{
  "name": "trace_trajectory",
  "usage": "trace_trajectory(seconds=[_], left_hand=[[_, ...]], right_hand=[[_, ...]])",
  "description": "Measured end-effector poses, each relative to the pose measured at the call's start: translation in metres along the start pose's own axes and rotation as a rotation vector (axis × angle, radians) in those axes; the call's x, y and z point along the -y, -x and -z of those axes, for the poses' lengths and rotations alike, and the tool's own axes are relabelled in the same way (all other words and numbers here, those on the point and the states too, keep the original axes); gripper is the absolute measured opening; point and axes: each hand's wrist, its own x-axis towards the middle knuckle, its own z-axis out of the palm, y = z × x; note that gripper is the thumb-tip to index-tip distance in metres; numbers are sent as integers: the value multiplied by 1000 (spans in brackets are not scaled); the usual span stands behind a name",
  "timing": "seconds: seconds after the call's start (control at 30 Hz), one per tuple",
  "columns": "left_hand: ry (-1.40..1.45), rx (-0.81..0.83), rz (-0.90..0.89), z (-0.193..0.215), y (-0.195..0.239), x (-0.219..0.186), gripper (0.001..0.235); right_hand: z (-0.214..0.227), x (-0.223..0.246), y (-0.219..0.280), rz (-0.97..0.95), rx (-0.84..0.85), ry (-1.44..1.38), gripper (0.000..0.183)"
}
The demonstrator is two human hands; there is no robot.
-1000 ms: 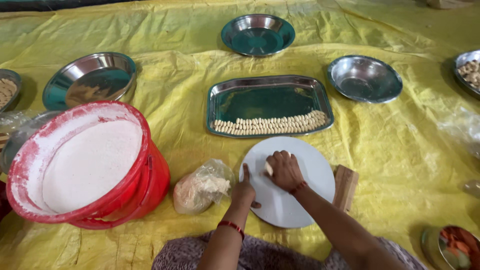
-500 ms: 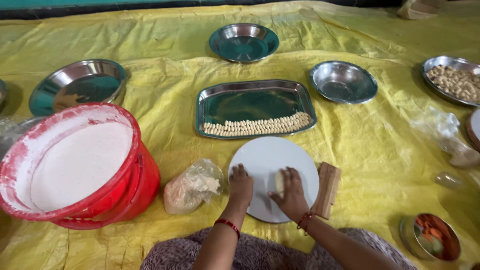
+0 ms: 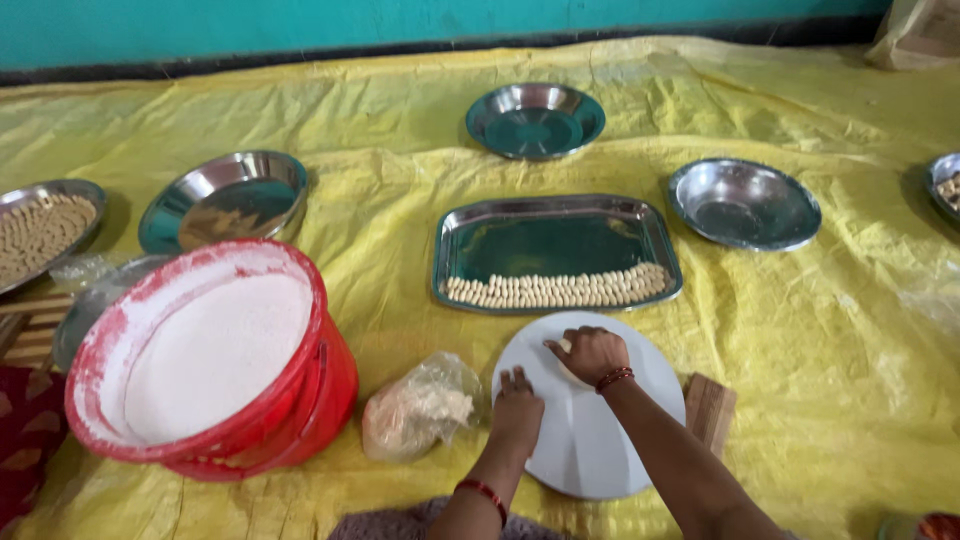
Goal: The person shapes small pieces of dough into elongated forms using a wooden grooved tool and places them on a metal tray. They then knead a larger lump of dough on a white plate.
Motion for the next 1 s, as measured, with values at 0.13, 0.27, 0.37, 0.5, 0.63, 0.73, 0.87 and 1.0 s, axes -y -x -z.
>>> trace_trajectory(seconds=[0.13,0.27,0.37,0.5,0.63,0.73,0.87,1.0], left_hand=[[56,-246,50,-15,-26,-5,58],[-62,-76,64,-11,-24,-7,62],[-105,31,32,7,-11,-5,85],[-52,68,23,29,6,-3,111],[-31,30,0,37,15,-2,108],[-56,76,-19,37,14,-1,102],[-75,58,-38,32,15,-3,96],[-35,-9,-20,34,12,2,108]], right_hand=[[-9,-5,56,266,-310,53,60],[-24,-48,126,602,-322,-75,73],[-25,-83,148,-62,31,-893,65],[-34,-61,149,-319,-109,-532,91],[-43,-12,129,-135,-156,-341,70],[-41,-12,81,-34,-113,-141,39],[-54,-30,13,57,-108,-23,19],[-60,-27,-30,-23,-108,15,13]])
